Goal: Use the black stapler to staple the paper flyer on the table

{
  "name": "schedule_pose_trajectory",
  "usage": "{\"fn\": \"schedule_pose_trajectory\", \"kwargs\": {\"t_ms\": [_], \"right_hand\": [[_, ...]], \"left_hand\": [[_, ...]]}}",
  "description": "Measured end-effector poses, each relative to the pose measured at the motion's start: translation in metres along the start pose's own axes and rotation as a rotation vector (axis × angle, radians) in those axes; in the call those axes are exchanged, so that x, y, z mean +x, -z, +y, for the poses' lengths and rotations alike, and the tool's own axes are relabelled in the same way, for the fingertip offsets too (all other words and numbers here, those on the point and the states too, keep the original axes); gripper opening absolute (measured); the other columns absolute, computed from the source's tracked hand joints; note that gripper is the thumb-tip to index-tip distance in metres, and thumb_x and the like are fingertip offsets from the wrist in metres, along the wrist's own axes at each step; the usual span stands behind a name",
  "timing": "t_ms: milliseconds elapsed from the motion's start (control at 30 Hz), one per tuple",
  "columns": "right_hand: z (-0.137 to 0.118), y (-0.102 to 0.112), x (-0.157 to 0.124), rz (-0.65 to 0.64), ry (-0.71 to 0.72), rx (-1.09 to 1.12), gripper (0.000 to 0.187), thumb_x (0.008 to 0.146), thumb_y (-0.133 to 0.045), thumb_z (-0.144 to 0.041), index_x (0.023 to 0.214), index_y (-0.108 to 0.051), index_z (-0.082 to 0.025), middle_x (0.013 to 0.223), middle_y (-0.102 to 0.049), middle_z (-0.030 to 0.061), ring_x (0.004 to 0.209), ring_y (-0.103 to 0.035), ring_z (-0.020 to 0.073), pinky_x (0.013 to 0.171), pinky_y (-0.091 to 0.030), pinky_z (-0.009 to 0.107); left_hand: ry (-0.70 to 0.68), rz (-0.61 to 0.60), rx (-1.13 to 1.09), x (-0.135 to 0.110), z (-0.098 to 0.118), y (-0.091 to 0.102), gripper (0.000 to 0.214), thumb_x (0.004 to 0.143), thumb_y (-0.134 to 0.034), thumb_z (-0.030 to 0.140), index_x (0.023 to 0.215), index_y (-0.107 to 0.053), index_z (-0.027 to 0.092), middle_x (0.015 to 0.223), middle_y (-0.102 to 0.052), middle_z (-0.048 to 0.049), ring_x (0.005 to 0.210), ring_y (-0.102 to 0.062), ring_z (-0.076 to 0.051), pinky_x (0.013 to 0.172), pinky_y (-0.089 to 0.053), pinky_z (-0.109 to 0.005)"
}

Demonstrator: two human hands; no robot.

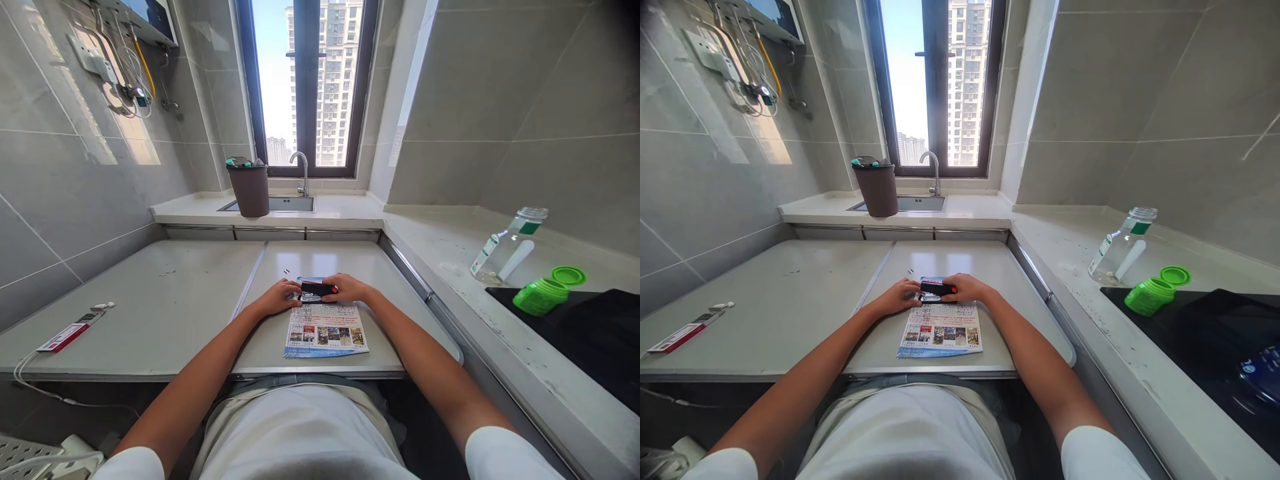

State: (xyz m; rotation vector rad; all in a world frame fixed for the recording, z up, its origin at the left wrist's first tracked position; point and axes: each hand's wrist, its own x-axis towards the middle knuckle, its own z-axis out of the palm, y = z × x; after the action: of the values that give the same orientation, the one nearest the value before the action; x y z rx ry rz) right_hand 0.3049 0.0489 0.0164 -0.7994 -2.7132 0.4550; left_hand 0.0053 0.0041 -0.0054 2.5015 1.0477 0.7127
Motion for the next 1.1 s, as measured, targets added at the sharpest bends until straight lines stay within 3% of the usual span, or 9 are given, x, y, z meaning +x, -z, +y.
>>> {"fn": "schedule_pose_trajectory", "kwargs": {"t_ms": [200,300,500,700,800,900,1033,1100], "right_hand": [[0.010,0.019,-0.013,-0.088,-0.002,0.334,0.051,0.088,-0.069,-0.057,0.121,-0.073,-0.019,0.110,-0.069,0.0067,0.096,-0.059,0.0201,0.081,-0.044,0.029],[0.016,0.023,-0.017,-0.097,-0.049,0.469,0.050,0.089,-0.067,-0.057,0.116,-0.077,-0.017,0.109,-0.069,0.0074,0.093,-0.059,0.0195,0.081,-0.045,0.029],[0.030,0.013,-0.014,-0.126,-0.194,0.690,0.056,0.075,-0.079,-0.058,0.111,-0.079,-0.015,0.097,-0.070,0.0053,0.083,-0.059,0.0180,0.074,-0.045,0.028],[0.026,0.006,-0.010,-0.065,-0.195,0.480,0.061,0.083,-0.071,-0.063,0.123,-0.075,-0.017,0.104,-0.072,0.0071,0.088,-0.061,0.0200,0.076,-0.047,0.028],[0.012,-0.004,-0.001,-0.010,-0.079,0.322,0.060,0.082,-0.076,-0.059,0.127,-0.072,-0.020,0.113,-0.071,0.0078,0.098,-0.063,0.0223,0.084,-0.048,0.031],[-0.002,-0.014,0.009,0.130,0.045,0.152,0.046,0.081,-0.079,-0.051,0.116,-0.076,-0.021,0.116,-0.072,0.0085,0.106,-0.061,0.0248,0.092,-0.047,0.034],[-0.012,-0.013,0.010,0.202,0.003,0.114,0.032,0.087,-0.072,-0.042,0.107,-0.077,-0.018,0.091,-0.074,0.0045,0.083,-0.064,0.0197,0.075,-0.047,0.028],[-0.013,-0.009,0.006,0.264,0.024,0.081,0.029,0.090,-0.068,-0.036,0.112,-0.075,-0.018,0.094,-0.074,0.0045,0.081,-0.065,0.0186,0.074,-0.047,0.027]], "left_hand": [[0.006,0.037,-0.016,0.002,0.005,-0.004,0.031,0.084,-0.077,0.046,0.105,-0.079,0.023,0.115,-0.071,-0.0101,0.110,-0.062,-0.028,0.099,-0.047,-0.040],[0.059,0.040,-0.042,0.002,0.006,-0.006,0.030,0.082,-0.079,0.044,0.102,-0.079,0.022,0.104,-0.072,-0.0078,0.099,-0.064,-0.024,0.092,-0.049,-0.037],[0.095,0.045,-0.095,0.004,0.006,-0.006,0.036,0.079,-0.081,0.049,0.099,-0.079,0.020,0.100,-0.072,-0.0062,0.088,-0.065,-0.021,0.083,-0.049,-0.032],[0.110,0.056,-0.097,0.004,0.006,-0.005,0.039,0.078,-0.082,0.050,0.100,-0.079,0.018,0.100,-0.073,-0.0061,0.086,-0.066,-0.020,0.081,-0.049,-0.031],[0.107,0.054,-0.113,0.003,0.006,-0.005,0.035,0.079,-0.081,0.048,0.100,-0.080,0.019,0.094,-0.075,-0.0048,0.082,-0.066,-0.020,0.078,-0.048,-0.030],[0.108,0.091,-0.151,0.003,0.007,-0.002,0.030,0.083,-0.076,0.046,0.098,-0.082,0.020,0.092,-0.077,-0.0043,0.081,-0.067,-0.021,0.077,-0.049,-0.031],[0.176,0.234,-0.271,0.004,0.007,0.003,0.033,0.084,-0.074,0.048,0.101,-0.081,0.021,0.086,-0.076,-0.0040,0.074,-0.066,-0.018,0.070,-0.050,-0.029],[0.231,0.276,-0.419,0.005,0.007,0.004,0.039,0.084,-0.075,0.051,0.106,-0.078,0.019,0.076,-0.072,-0.0025,0.061,-0.062,-0.015,0.061,-0.049,-0.027]]}}
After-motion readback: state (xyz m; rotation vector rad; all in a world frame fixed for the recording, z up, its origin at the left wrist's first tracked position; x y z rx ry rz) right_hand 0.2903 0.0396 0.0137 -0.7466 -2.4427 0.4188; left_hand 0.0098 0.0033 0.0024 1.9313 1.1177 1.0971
